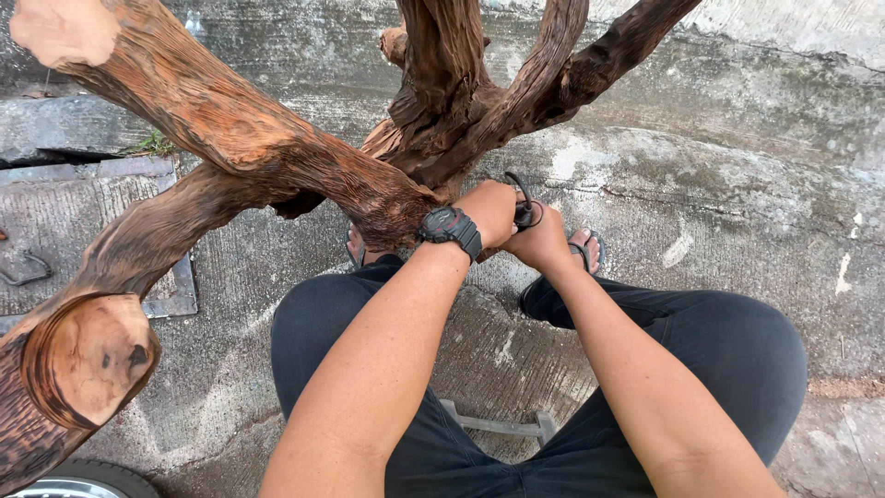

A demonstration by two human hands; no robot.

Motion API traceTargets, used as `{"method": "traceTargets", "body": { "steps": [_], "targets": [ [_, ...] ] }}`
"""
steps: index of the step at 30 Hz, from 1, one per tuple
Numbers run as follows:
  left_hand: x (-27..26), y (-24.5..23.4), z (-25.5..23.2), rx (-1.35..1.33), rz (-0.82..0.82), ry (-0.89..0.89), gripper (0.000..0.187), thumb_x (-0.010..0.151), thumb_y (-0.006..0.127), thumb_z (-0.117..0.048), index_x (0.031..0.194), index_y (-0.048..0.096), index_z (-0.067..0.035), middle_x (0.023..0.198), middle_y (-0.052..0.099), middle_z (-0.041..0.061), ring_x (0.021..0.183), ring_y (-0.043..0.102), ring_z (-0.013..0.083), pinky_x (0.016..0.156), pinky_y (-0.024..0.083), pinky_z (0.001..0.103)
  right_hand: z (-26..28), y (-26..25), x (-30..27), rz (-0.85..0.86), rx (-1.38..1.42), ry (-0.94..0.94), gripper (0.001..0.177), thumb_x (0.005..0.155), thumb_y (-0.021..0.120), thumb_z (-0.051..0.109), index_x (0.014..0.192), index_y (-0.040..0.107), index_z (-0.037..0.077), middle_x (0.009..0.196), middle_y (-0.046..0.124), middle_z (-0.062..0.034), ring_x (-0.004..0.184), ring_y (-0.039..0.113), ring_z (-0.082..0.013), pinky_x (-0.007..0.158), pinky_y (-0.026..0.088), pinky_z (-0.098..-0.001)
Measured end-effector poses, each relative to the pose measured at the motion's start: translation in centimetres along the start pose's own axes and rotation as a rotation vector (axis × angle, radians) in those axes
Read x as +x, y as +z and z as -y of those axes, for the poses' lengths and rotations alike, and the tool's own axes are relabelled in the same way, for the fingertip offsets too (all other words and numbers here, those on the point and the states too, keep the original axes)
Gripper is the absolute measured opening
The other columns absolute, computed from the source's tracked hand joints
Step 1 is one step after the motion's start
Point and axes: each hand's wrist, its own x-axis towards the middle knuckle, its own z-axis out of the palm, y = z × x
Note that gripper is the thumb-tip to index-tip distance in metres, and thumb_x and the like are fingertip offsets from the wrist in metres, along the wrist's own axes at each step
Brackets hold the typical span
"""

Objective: The person uses a handheld rotary carving tool to shape and smooth the surface of a large, multi-branched piece of wood. They hold the wood steady with one hand while guiding the tool along the branches and trunk.

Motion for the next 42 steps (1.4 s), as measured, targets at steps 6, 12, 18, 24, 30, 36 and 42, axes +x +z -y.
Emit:
{"method": "traceTargets", "body": {
  "steps": [6, 12, 18, 24, 30, 36, 42],
  "targets": [
    [2.0, 0.7, 1.8, -0.025, -0.038, 0.036, 0.035, 0.106, 0.070, -0.024, 0.102, 0.077, 0.010, 0.086, 0.075, 0.025, 0.078, 0.077, 0.0338, 0.065, 0.070, 0.044, -0.4, 0.2, 1.2, -0.001, 0.015, 0.026, 0.055, 0.059, 0.101, 0.032, 0.110, 0.081, 0.024, 0.090, 0.081, -0.0035, 0.105, 0.078, -0.0312, 0.097, 0.057, -0.0491],
    [1.2, -0.2, 1.5, 0.018, -0.087, 0.057, 0.037, 0.108, 0.067, -0.024, 0.088, 0.076, 0.006, 0.076, 0.072, 0.022, 0.067, 0.073, 0.0287, 0.060, 0.067, 0.041, 1.1, -0.6, 1.1, 0.009, 0.027, 0.021, 0.050, 0.064, 0.101, 0.030, 0.106, 0.080, 0.013, 0.091, 0.081, -0.0120, 0.108, 0.077, -0.0422, 0.099, 0.056, -0.0563],
    [1.3, -0.1, 1.8, -0.011, -0.074, 0.044, 0.036, 0.108, 0.067, -0.023, 0.095, 0.076, 0.009, 0.080, 0.073, 0.025, 0.073, 0.075, 0.0333, 0.062, 0.068, 0.044, -0.4, 0.2, 2.2, 0.019, 0.038, 0.006, 0.049, 0.065, 0.103, 0.031, 0.105, 0.082, 0.011, 0.093, 0.081, -0.0148, 0.107, 0.076, -0.0456, 0.101, 0.056, -0.0571],
    [0.4, -0.3, 1.2, -0.032, -0.049, 0.014, 0.038, 0.110, 0.064, -0.023, 0.118, 0.074, 0.012, 0.095, 0.076, 0.028, 0.085, 0.078, 0.0369, 0.069, 0.071, 0.048, -0.6, 0.4, 2.5, 0.010, 0.006, -0.003, 0.059, 0.063, 0.102, 0.034, 0.114, 0.083, 0.012, 0.100, 0.081, -0.0181, 0.113, 0.074, -0.0487, 0.102, 0.056, -0.0582],
    [-0.2, -0.5, 0.4, -0.032, -0.039, 0.002, 0.045, 0.111, 0.062, -0.023, 0.137, 0.066, 0.013, 0.109, 0.076, 0.030, 0.098, 0.078, 0.0408, 0.075, 0.072, 0.052, -2.6, 1.6, 3.6, -0.018, -0.040, 0.043, 0.063, 0.058, 0.101, 0.039, 0.115, 0.081, 0.022, 0.100, 0.082, -0.0115, 0.113, 0.076, -0.0392, 0.098, 0.060, -0.0518],
    [-1.2, -1.3, -0.3, -0.066, -0.035, -0.005, 0.048, 0.111, 0.062, -0.023, 0.142, 0.062, 0.013, 0.115, 0.075, 0.032, 0.106, 0.077, 0.0443, 0.079, 0.072, 0.055, -1.2, 1.3, 2.8, -0.023, -0.030, 0.064, 0.058, 0.058, 0.099, 0.037, 0.111, 0.082, 0.021, 0.096, 0.082, -0.0109, 0.110, 0.077, -0.0381, 0.093, 0.060, -0.0509],
    [-0.7, -1.0, -0.1, -0.037, -0.030, -0.024, 0.048, 0.110, 0.062, -0.024, 0.144, 0.062, 0.011, 0.117, 0.075, 0.032, 0.109, 0.076, 0.0451, 0.085, 0.071, 0.057, -1.7, 1.6, 3.1, -0.034, -0.026, 0.075, 0.056, 0.058, 0.098, 0.036, 0.110, 0.082, 0.023, 0.095, 0.082, -0.0087, 0.108, 0.078, -0.0356, 0.091, 0.060, -0.0495]
  ]
}}
